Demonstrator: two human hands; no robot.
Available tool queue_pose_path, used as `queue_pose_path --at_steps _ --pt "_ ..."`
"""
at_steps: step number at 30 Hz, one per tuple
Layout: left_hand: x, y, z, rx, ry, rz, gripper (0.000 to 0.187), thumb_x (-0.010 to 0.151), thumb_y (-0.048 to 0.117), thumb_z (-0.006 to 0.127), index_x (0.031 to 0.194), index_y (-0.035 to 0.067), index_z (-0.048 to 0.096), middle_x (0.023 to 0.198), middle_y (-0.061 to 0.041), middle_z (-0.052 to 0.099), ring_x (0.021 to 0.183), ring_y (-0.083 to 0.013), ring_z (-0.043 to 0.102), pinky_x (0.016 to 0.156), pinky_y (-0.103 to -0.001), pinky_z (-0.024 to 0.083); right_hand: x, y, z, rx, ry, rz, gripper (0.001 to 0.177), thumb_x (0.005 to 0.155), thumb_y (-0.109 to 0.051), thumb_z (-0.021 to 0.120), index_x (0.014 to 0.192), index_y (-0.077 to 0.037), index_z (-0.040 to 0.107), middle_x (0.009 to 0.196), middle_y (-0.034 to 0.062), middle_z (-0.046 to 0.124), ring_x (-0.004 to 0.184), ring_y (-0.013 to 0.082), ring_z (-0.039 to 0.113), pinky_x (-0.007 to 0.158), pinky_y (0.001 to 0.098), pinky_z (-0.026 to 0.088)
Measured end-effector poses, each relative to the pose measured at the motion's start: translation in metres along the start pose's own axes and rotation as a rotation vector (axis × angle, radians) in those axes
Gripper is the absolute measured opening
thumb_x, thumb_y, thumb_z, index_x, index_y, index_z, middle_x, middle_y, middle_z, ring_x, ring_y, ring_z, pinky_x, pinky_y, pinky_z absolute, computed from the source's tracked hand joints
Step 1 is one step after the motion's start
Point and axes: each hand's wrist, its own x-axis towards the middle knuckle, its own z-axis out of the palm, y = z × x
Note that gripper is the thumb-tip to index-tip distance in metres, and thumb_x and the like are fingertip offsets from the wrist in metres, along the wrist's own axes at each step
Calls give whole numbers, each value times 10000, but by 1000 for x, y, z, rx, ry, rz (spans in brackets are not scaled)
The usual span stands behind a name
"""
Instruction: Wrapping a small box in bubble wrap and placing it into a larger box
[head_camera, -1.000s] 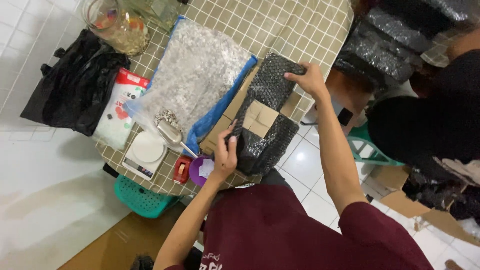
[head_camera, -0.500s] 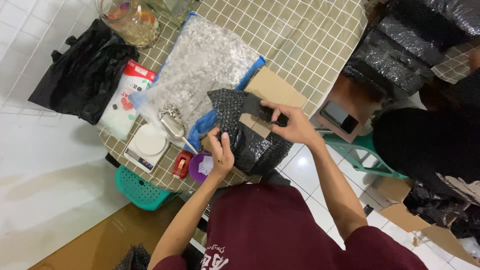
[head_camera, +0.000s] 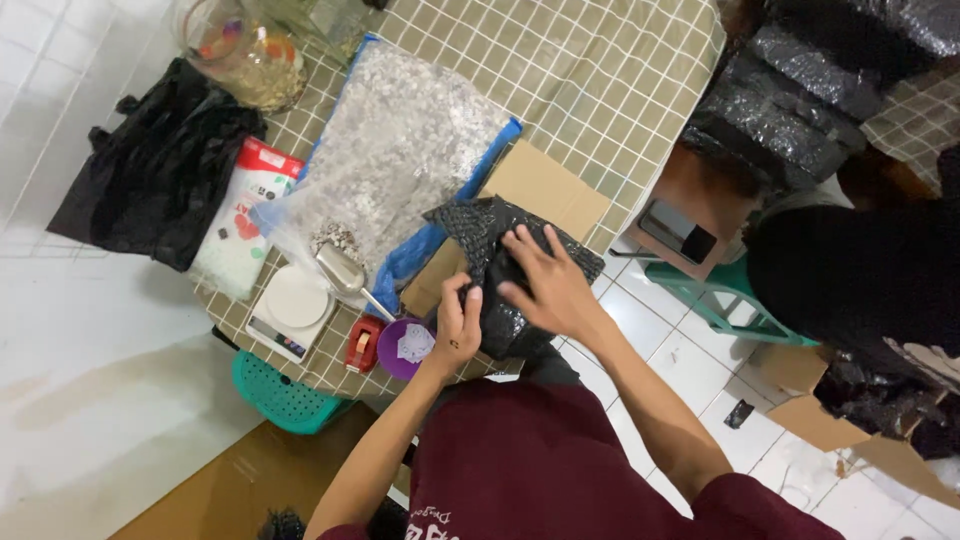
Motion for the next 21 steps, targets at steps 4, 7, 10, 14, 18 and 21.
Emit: queue_pose_path --at_steps 4,7,10,14,18,21 --pt "-6 -9 -6 45 -50 53 176 1058 159 541 1188 41 540 944 -190 555 890 -422 605 823 -449 505 -11 -1 31 -143 5 23 924 843 -489 728 1534 31 404 1476 238 545 1422 350 467 1232 569 202" --pt "-7 -10 -17 36 -57 18 184 1048 166 540 1187 50 565 947 -168 584 894 -335 618 837 -424 497 -15 -7 44 -185 85 62 900 826 -382 779 1534 37 414 1519 239 503 1446 350 441 1236 544 205" --pt "-6 -7 -32 -5 13 -47 214 1046 179 555 1225 62 569 1020 -132 609 940 -264 605 890 -399 489 -17 -13 45 -203 101 88 791 912 -369 684 1547 14 408 1576 218 446 1494 337 375 1251 533 170" --pt "7 10 -48 -44 7 -155 179 1068 202 496 1196 76 493 1162 -118 541 1084 -217 494 1009 -408 396 -17 -16 44 -192 72 109 742 941 -330 623 1560 3 384 1616 208 386 1525 331 319 1259 539 144" --pt "30 19 -64 -93 -47 -224 175 1052 258 505 1093 88 502 1136 -165 570 1176 -311 559 1087 -478 370 -15 -16 46 -196 70 105 703 975 -304 565 1576 -5 357 1663 193 303 1550 337 259 1261 540 117" --pt "49 -10 -90 -154 -72 -247 134 1038 200 525 1095 80 513 1024 -70 531 1040 -194 528 985 -359 408 -15 -16 50 -220 67 103 693 975 -302 558 1573 -14 356 1673 177 280 1557 338 234 1264 556 102"
